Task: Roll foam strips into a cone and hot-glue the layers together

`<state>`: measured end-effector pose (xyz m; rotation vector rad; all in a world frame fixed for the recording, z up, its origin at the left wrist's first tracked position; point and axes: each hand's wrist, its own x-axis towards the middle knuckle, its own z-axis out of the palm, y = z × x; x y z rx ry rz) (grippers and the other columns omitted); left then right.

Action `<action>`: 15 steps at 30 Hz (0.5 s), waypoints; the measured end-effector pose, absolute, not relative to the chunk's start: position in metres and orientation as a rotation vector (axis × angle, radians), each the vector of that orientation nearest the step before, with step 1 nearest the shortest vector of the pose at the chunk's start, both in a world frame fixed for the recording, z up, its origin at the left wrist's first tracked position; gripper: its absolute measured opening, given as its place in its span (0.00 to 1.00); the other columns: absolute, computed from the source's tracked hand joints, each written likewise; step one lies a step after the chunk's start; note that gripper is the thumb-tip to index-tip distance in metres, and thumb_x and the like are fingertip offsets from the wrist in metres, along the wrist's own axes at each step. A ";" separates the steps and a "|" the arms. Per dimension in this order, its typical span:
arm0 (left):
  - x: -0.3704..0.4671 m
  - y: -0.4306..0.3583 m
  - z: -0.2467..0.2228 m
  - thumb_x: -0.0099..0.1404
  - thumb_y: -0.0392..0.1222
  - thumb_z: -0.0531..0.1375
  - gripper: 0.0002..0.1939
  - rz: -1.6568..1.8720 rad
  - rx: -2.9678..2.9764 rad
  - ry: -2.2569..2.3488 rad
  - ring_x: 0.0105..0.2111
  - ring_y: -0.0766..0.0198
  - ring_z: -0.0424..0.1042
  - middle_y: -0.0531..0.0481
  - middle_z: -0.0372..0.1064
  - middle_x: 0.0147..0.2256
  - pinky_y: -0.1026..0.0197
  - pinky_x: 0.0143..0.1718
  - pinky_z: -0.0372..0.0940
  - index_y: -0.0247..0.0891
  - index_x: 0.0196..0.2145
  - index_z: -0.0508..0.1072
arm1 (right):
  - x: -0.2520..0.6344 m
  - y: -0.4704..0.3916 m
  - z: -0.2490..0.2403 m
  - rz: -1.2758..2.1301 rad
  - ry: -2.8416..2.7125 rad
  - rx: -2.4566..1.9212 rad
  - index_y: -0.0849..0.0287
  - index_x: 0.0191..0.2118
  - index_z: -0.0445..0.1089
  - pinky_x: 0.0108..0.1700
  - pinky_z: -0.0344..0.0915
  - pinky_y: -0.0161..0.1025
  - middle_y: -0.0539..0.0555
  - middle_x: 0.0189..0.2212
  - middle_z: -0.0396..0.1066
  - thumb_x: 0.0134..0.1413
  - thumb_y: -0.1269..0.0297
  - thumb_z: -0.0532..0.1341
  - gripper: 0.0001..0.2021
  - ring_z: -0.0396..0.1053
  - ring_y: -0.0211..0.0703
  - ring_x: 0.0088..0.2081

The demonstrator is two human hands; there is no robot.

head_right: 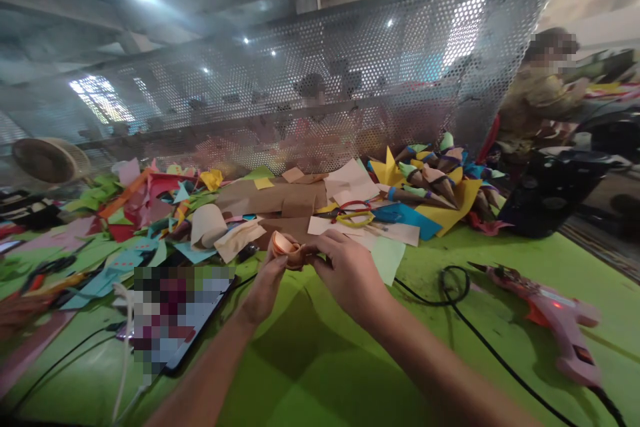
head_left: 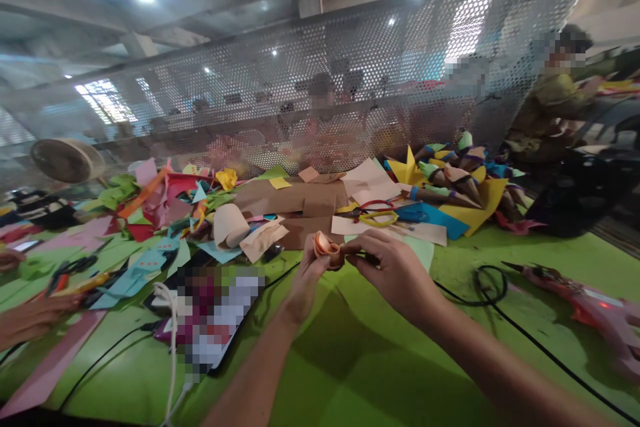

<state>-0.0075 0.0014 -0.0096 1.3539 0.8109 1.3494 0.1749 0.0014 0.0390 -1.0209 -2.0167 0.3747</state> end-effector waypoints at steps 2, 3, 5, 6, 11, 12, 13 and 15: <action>-0.008 0.002 -0.009 0.66 0.46 0.57 0.10 1.355 1.352 0.828 0.42 0.60 0.63 0.50 0.64 0.40 0.58 0.47 0.61 0.41 0.43 0.67 | 0.175 0.001 0.039 0.335 -2.024 -1.029 0.56 0.41 0.76 0.39 0.65 0.37 0.53 0.37 0.75 0.58 0.75 0.63 0.09 0.73 0.44 0.38; -0.008 0.002 -0.010 0.66 0.46 0.57 0.10 1.355 1.358 0.835 0.41 0.59 0.63 0.50 0.64 0.40 0.58 0.47 0.61 0.41 0.44 0.67 | 0.175 0.000 0.040 0.315 -2.017 -1.025 0.56 0.42 0.75 0.39 0.65 0.37 0.53 0.37 0.75 0.58 0.75 0.63 0.09 0.73 0.44 0.38; -0.008 0.003 -0.011 0.66 0.46 0.57 0.11 1.358 1.368 0.840 0.41 0.59 0.64 0.50 0.65 0.40 0.58 0.47 0.61 0.41 0.44 0.67 | 0.175 0.001 0.039 0.277 -2.013 -1.017 0.57 0.45 0.74 0.40 0.65 0.38 0.54 0.39 0.75 0.57 0.76 0.63 0.11 0.73 0.44 0.39; -0.007 0.004 -0.012 0.66 0.46 0.57 0.10 1.358 1.370 0.839 0.42 0.59 0.64 0.50 0.65 0.40 0.58 0.47 0.61 0.42 0.44 0.67 | 0.174 0.001 0.038 0.263 -2.024 -1.018 0.57 0.45 0.74 0.40 0.66 0.38 0.54 0.39 0.75 0.58 0.76 0.63 0.12 0.73 0.45 0.40; -0.006 0.006 -0.014 0.66 0.46 0.56 0.09 1.379 1.336 0.858 0.41 0.59 0.65 0.50 0.66 0.39 0.57 0.47 0.61 0.42 0.43 0.66 | 0.172 0.002 0.031 0.233 -2.090 -1.029 0.58 0.43 0.74 0.42 0.68 0.39 0.56 0.40 0.74 0.59 0.75 0.61 0.09 0.73 0.46 0.41; -0.005 0.006 -0.013 0.66 0.46 0.56 0.09 1.378 1.332 0.857 0.40 0.59 0.65 0.50 0.66 0.39 0.57 0.46 0.61 0.42 0.42 0.66 | 0.172 0.001 0.030 0.220 -2.099 -1.018 0.58 0.43 0.75 0.41 0.68 0.38 0.56 0.40 0.74 0.59 0.75 0.61 0.09 0.73 0.45 0.40; -0.005 0.005 -0.011 0.66 0.47 0.56 0.10 1.374 1.331 0.854 0.40 0.59 0.65 0.50 0.66 0.39 0.57 0.46 0.62 0.42 0.42 0.66 | 0.171 0.000 0.030 0.197 -2.112 -1.007 0.57 0.42 0.75 0.41 0.67 0.38 0.55 0.40 0.74 0.59 0.75 0.61 0.09 0.73 0.45 0.40; -0.004 0.003 -0.007 0.66 0.48 0.57 0.11 1.344 1.335 0.870 0.42 0.59 0.66 0.50 0.67 0.41 0.57 0.47 0.62 0.42 0.43 0.65 | 0.170 -0.003 0.030 0.131 -2.157 -0.989 0.56 0.42 0.75 0.38 0.67 0.37 0.55 0.39 0.74 0.59 0.76 0.60 0.10 0.73 0.44 0.38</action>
